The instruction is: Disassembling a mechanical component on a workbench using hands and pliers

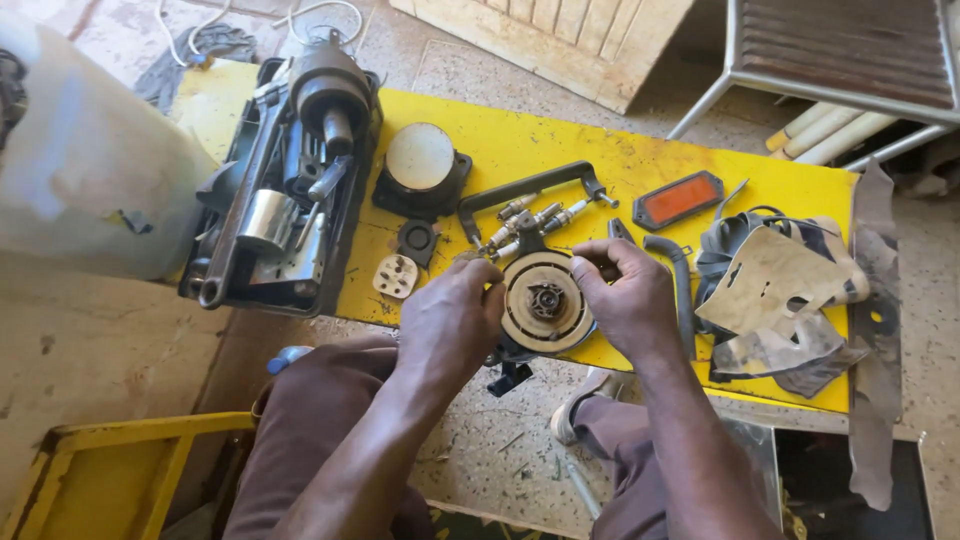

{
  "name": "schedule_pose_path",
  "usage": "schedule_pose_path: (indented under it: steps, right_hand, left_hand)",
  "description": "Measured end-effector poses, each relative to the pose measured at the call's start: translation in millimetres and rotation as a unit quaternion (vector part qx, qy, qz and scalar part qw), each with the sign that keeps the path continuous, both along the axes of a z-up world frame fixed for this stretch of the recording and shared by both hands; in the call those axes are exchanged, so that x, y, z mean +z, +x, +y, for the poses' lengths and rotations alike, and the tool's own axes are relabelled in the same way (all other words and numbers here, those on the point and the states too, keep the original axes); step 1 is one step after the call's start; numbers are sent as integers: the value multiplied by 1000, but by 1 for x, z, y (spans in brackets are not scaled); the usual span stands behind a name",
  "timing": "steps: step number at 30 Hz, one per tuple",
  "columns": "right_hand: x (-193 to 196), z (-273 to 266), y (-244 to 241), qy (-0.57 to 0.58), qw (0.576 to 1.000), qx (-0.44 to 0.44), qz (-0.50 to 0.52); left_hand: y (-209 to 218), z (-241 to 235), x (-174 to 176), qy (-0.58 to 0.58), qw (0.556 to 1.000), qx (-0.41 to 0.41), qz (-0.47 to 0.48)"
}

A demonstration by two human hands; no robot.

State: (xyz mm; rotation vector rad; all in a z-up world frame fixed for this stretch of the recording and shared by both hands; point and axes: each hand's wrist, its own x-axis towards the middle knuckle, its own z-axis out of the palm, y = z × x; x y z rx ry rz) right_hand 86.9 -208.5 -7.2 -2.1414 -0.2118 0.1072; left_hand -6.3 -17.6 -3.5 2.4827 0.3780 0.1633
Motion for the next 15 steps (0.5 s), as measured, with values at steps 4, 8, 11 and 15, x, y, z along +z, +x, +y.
schedule_pose_path:
  steps: [4, 8, 11, 15]
  right_hand:
    - [5, -1, 0, -63, 997, 7, 40]
    - [20, 8, -1, -92, 992, 44, 76]
    - [20, 10, 1, -97, 988, 58, 104]
    - [24, 17, 3, -109, 986, 65, 111]
  left_hand:
    - [9, 0, -21, -55, 998, -37, -1]
    - [18, 5, -23, -119, 991, -59, 29]
    - [23, 7, -26, -144, 985, -83, 49]
    - [25, 1, -37, -149, 978, -118, 82]
